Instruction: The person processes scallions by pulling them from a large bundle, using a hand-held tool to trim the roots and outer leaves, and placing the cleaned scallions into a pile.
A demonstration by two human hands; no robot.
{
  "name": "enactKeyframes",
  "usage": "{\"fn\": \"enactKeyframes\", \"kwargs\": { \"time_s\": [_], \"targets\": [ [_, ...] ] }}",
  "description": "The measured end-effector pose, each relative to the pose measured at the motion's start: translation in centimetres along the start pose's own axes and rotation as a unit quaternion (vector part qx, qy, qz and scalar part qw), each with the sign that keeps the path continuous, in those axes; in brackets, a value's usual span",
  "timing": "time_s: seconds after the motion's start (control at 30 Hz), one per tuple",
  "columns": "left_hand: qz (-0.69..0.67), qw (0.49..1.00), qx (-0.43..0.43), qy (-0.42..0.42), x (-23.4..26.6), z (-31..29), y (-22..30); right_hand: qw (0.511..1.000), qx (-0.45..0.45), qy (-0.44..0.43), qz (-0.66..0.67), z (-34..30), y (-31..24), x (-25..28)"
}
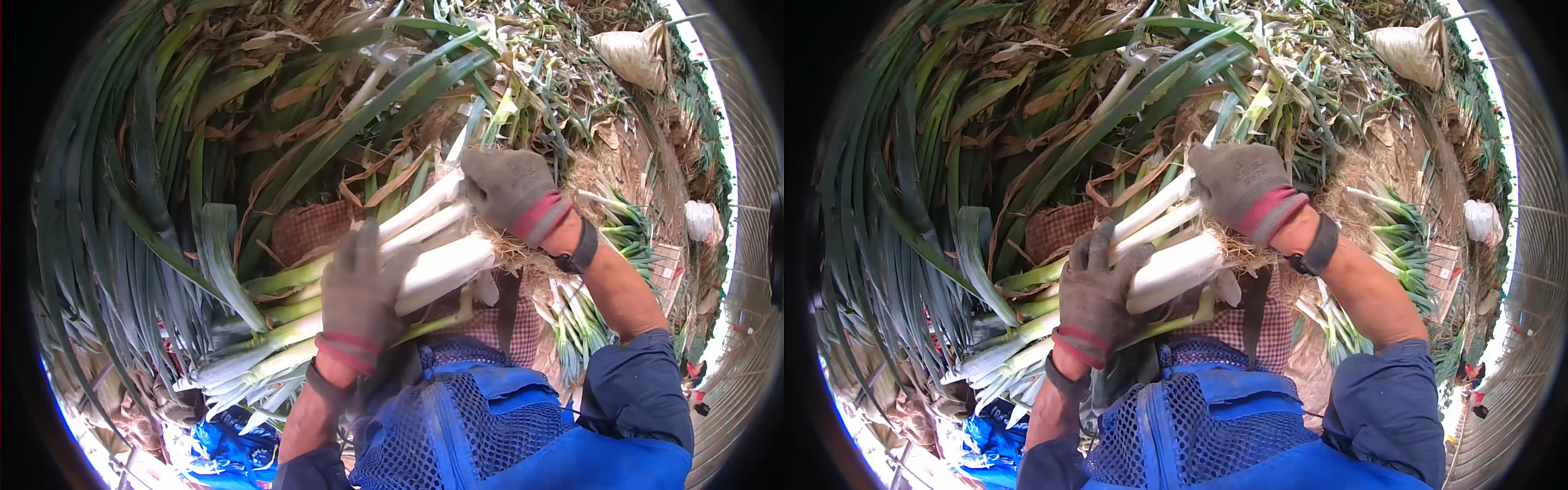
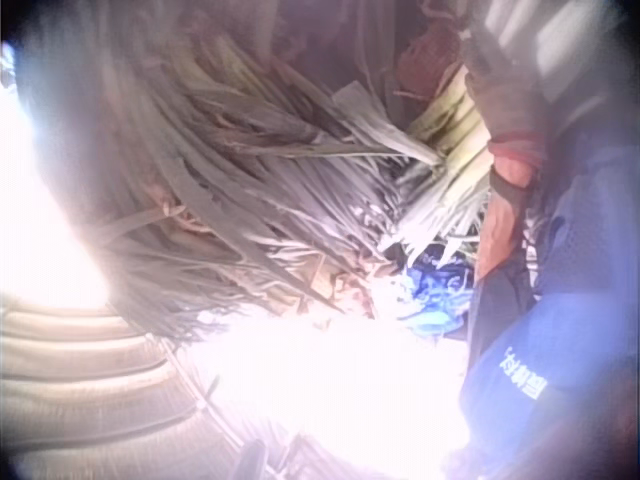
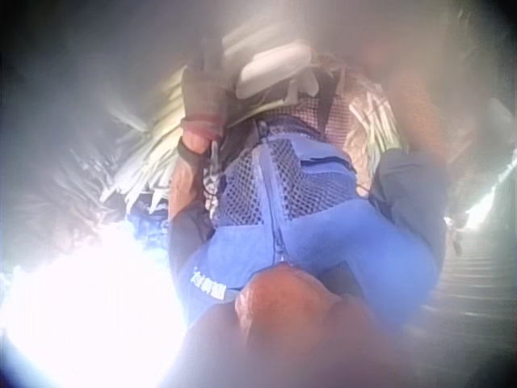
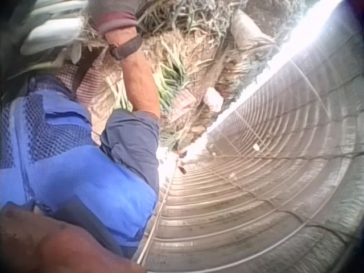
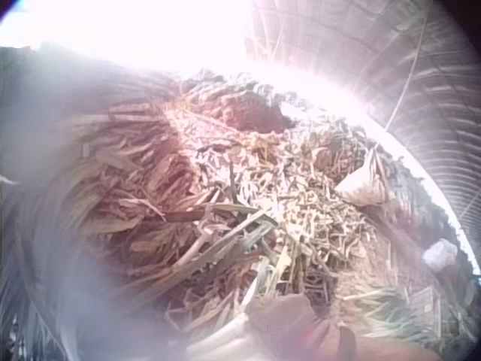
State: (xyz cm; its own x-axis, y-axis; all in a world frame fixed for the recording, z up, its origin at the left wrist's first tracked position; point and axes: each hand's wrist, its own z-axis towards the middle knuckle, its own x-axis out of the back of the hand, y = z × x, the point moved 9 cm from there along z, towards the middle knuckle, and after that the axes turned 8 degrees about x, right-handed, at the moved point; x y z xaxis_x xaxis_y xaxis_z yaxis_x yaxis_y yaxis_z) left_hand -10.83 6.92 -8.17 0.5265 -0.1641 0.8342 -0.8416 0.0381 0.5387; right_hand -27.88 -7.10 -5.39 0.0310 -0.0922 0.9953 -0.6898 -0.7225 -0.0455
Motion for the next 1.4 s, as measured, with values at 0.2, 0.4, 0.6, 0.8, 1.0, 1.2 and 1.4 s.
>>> {"fn": "enactKeyframes", "kwargs": {
  "time_s": [0.2, 0.4, 0.6, 0.8, 1.0, 1.2, 1.4],
  "targets": [
    [-0.006, 1.000, 0.005, 0.008, 0.3, 0.1, -0.3, 0.980, 0.026, 0.091, -0.177, 2.3, 7.7, 2.7],
    [-0.005, 1.000, 0.004, 0.024, 0.8, 0.3, -0.6, 0.945, -0.284, 0.127, -0.104, 1.6, 25.0, 12.6],
    [-0.008, 0.999, 0.007, 0.049, 1.8, 0.5, -0.7, 0.938, -0.050, -0.078, 0.334, -1.7, 8.1, 3.0],
    [-0.008, 0.997, 0.023, 0.069, 2.6, 0.5, -1.0, 0.866, -0.149, -0.061, 0.474, -0.2, 3.3, -2.4],
    [0.009, 0.997, 0.027, 0.066, 1.5, 0.3, -1.5, 0.878, -0.179, -0.044, 0.442, 0.5, 3.8, -5.2],
    [0.017, 0.996, 0.046, 0.069, 0.8, 1.7, -1.5, 0.967, -0.234, -0.013, 0.097, 3.0, 8.2, -0.8],
    [0.039, 0.988, 0.098, 0.112, 2.1, 3.0, -2.2, 0.979, -0.189, 0.070, 0.010, 9.7, 10.6, -1.6]
  ]
}}
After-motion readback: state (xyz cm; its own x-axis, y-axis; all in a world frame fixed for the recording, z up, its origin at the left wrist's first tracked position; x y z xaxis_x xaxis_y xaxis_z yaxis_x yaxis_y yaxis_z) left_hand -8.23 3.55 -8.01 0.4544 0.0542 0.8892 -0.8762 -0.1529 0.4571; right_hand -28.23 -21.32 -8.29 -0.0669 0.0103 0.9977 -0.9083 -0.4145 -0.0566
